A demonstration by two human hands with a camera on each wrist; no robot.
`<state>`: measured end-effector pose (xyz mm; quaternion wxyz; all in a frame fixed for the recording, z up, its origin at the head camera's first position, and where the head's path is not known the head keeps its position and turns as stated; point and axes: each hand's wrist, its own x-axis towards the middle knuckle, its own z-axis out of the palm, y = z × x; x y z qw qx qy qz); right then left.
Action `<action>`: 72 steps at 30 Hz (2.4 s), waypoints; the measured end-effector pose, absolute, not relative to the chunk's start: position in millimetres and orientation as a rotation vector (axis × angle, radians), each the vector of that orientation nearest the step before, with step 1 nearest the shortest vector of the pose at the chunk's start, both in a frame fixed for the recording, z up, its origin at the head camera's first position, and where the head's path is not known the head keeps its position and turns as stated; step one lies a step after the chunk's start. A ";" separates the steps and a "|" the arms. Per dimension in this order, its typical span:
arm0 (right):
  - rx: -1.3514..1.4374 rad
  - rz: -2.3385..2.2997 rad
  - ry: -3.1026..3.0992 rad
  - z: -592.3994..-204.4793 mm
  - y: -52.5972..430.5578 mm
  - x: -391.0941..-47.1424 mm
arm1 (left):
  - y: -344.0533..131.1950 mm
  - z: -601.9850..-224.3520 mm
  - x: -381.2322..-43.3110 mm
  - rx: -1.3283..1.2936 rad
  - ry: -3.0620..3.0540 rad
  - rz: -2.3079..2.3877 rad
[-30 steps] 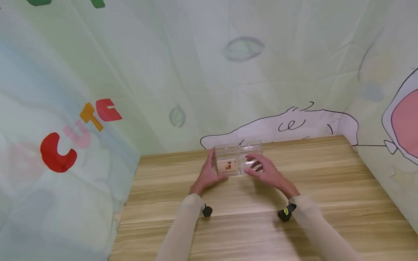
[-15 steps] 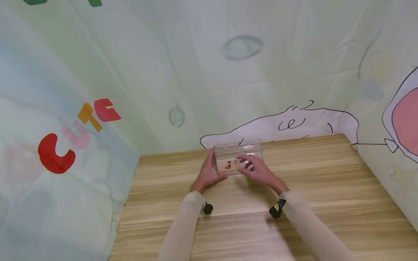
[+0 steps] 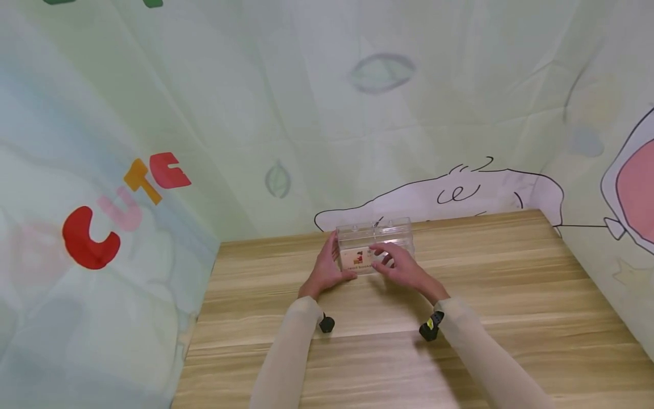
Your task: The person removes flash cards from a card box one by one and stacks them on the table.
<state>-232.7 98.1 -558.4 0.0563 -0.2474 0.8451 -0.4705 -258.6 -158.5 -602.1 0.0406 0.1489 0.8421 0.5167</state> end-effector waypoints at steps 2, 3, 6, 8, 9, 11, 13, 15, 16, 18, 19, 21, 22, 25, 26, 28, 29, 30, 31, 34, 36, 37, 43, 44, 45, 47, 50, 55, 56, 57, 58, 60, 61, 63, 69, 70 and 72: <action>-0.736 -1.427 2.565 -558.4 97.8 -232.9 | -158.1 -601.6 -258.8 0.462 2.579 1.585; -0.737 -1.425 2.569 -558.6 97.5 -233.0 | -158.0 -601.6 -258.9 0.465 2.583 1.578; -0.750 -1.431 2.578 -559.0 97.0 -234.4 | -157.5 -600.5 -259.2 0.474 2.595 1.568; -0.755 -1.440 2.580 -559.2 96.2 -234.9 | -157.5 -599.5 -258.7 0.473 2.605 1.562; -0.760 -1.444 2.583 -559.6 95.9 -235.1 | -157.5 -598.9 -258.3 0.474 2.605 1.565; -0.758 -1.454 2.585 -560.0 95.1 -235.0 | -157.5 -597.6 -257.3 0.472 2.602 1.574; -0.747 -1.475 2.578 -560.5 93.9 -234.7 | -157.4 -596.6 -256.6 0.471 2.592 1.589; -0.728 -1.503 2.567 -561.7 92.7 -234.2 | -157.3 -596.7 -256.3 0.476 2.588 1.595; -0.714 -1.517 2.559 -562.2 91.8 -233.8 | -157.3 -597.1 -256.2 0.478 2.587 1.596; -0.689 -1.544 2.540 -563.1 90.1 -232.7 | -157.4 -598.3 -256.2 0.480 2.589 1.598; -0.680 -1.557 2.531 -563.9 89.2 -232.2 | -157.4 -598.9 -256.4 0.479 2.592 1.596; -0.661 -1.576 2.524 -565.4 87.7 -231.3 | -156.9 -599.7 -255.9 0.488 2.597 1.614; -0.657 -1.585 2.520 -566.3 86.8 -231.1 | -156.7 -599.7 -255.8 0.487 2.598 1.618; -0.679 -1.600 2.520 -569.0 84.8 -231.7 | -156.4 -599.6 -255.9 0.486 2.596 1.614; -0.691 -1.599 2.524 -569.7 84.3 -232.1 | -156.4 -599.4 -256.0 0.484 2.591 1.611; -0.721 -1.583 2.538 -570.6 83.2 -232.8 | -157.1 -599.4 -257.2 0.469 2.581 1.586; -0.732 -1.573 2.546 -571.1 82.8 -233.2 | -157.4 -599.5 -257.7 0.470 2.576 1.579; -0.736 -1.565 2.555 -571.4 82.6 -233.4 | -157.6 -599.6 -258.2 0.470 2.574 1.568; -0.736 -1.556 2.565 -571.6 82.2 -233.6 | -157.8 -600.0 -258.6 0.471 2.575 1.558; -0.721 -1.547 2.581 -571.4 81.4 -233.7 | -158.0 -600.9 -259.0 0.491 2.587 1.531; -0.717 -1.551 2.596 -570.7 81.1 -233.4 | -158.0 -601.2 -258.8 0.501 2.593 1.519; -0.721 -1.557 2.603 -570.0 80.8 -233.2 | -158.0 -601.2 -258.6 0.511 2.592 1.525; -0.750 -1.642 2.679 -560.9 83.7 -233.4 | -157.5 -598.9 -256.2 0.529 2.595 1.546; -0.742 -1.659 2.694 -558.1 85.2 -233.6 | -157.4 -598.5 -255.8 0.525 2.599 1.541; -0.728 -1.673 2.704 -555.1 87.0 -233.9 | -157.3 -597.8 -255.4 0.520 2.598 1.542; -0.699 -1.705 2.702 -548.6 91.5 -234.1 | -157.2 -596.9 -254.7 0.512 2.601 1.533; -0.626 -1.725 2.672 -538.7 100.9 -233.2 | -157.2 -596.2 -254.3 0.512 2.605 1.516; -0.559 -1.727 2.602 -529.1 120.7 -229.0 | -157.9 -597.5 -255.8 0.542 2.625 1.508; -0.554 -1.717 2.597 -528.4 125.1 -227.8 | -158.1 -598.1 -256.1 0.547 2.630 1.507; -0.549 -1.711 2.589 -528.0 129.5 -226.2 | -158.3 -598.6 -256.5 0.552 2.632 1.508; -0.544 -1.707 2.577 -528.1 134.1 -224.6 | -158.6 -599.3 -256.9 0.554 2.634 1.508; -0.523 -1.694 2.561 -529.2 143.1 -220.7 | -158.9 -600.3 -257.6 0.567 2.637 1.516; -0.507 -1.697 2.543 -530.1 147.4 -218.5 | -159.2 -600.6 -257.8 0.576 2.638 1.521; -0.495 -1.688 2.512 -532.1 155.6 -213.8 | -159.8 -601.3 -258.1 0.582 2.637 1.529; -0.442 -1.667 2.416 -548.2 177.2 -200.1 | -160.0 -602.7 -258.3 0.574 2.642 1.531; -0.426 -1.668 2.396 -551.8 180.5 -198.0 | -159.7 -602.6 -258.3 0.575 2.643 1.533; -0.384 -1.649 2.380 -558.5 186.3 -194.0 | -158.8 -602.2 -258.3 0.574 2.642 1.542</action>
